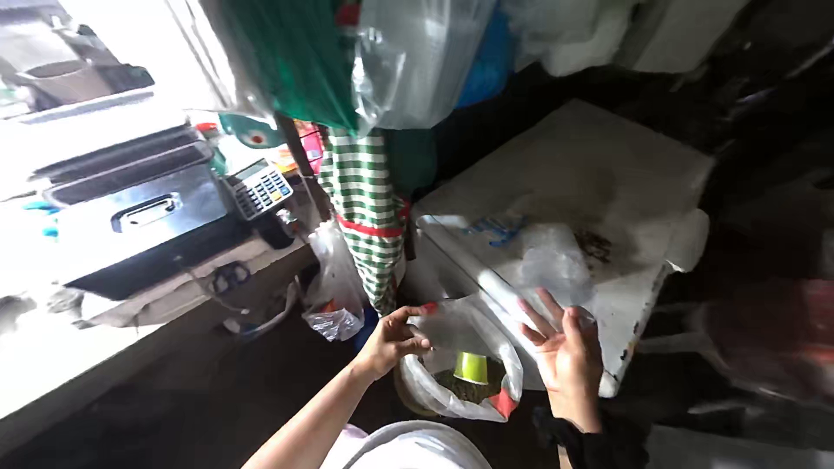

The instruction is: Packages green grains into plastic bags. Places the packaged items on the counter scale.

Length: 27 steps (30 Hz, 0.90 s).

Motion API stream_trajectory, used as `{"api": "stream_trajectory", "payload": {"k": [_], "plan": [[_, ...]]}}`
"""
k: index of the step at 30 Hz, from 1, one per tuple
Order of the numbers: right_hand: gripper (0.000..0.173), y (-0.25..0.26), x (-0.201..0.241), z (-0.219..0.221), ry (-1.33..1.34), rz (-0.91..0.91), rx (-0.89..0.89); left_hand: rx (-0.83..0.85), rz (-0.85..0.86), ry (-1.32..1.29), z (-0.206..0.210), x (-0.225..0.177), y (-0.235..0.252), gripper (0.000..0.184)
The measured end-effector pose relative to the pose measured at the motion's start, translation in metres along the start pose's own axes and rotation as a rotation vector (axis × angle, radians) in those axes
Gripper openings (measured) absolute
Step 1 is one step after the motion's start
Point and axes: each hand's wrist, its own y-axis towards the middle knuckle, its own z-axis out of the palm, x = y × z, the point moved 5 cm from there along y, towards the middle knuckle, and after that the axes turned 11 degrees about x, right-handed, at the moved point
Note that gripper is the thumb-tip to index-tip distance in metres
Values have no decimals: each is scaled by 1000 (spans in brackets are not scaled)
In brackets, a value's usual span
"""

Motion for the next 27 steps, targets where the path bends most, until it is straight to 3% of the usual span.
{"api": "stream_trajectory", "payload": {"k": [3, 5, 7, 8, 9, 10, 11, 12, 13, 15, 17, 20, 23, 26, 27], "plan": [[17, 6, -5, -2, 58, 21, 4, -142, -31, 17, -8, -1, -6, 60], [20, 10, -19, -6, 35, 124, 13, -234, -110, 31, -14, 2, -12, 46], [17, 8, -41, -20, -176, 273, -25, -303, -215, 48, -19, 12, -19, 20], [32, 3, -53, -32, -332, 325, -62, -333, -247, 68, -20, 20, -22, 7], [55, -5, -63, -43, -502, 344, -69, -354, -265, 112, -22, 27, -26, 6], [77, -13, -71, -51, -676, 316, -28, -372, -265, 172, -24, 32, -29, 10], [88, -22, -77, -53, -858, 229, 57, -381, -259, 244, -24, 35, -31, 14], [84, -34, -82, -46, -990, 111, 156, -365, -262, 316, -22, 37, -31, 19], [70, -48, -87, -34, -1036, 31, 265, -335, -264, 371, -17, 39, -30, 23], [42, -71, -104, -4, -941, 71, 494, -255, -262, 382, 1, 43, -25, 23], [26, -78, -117, 15, -831, 179, 600, -223, -227, 292, 18, 45, -17, 19], [10, -66, -124, 8, -753, 254, 529, -315, -232, -35, 21, 44, -9, 16], [12, -63, -124, -3, -574, 502, 379, -349, -265, -438, 20, 44, -11, 19], [22, -68, -127, -2, -200, 787, 206, -130, -246, -578, 28, 55, -12, 28], [31, -68, -128, 0, -61, 823, 216, -40, -223, -541, 29, 58, -13, 21]]}}
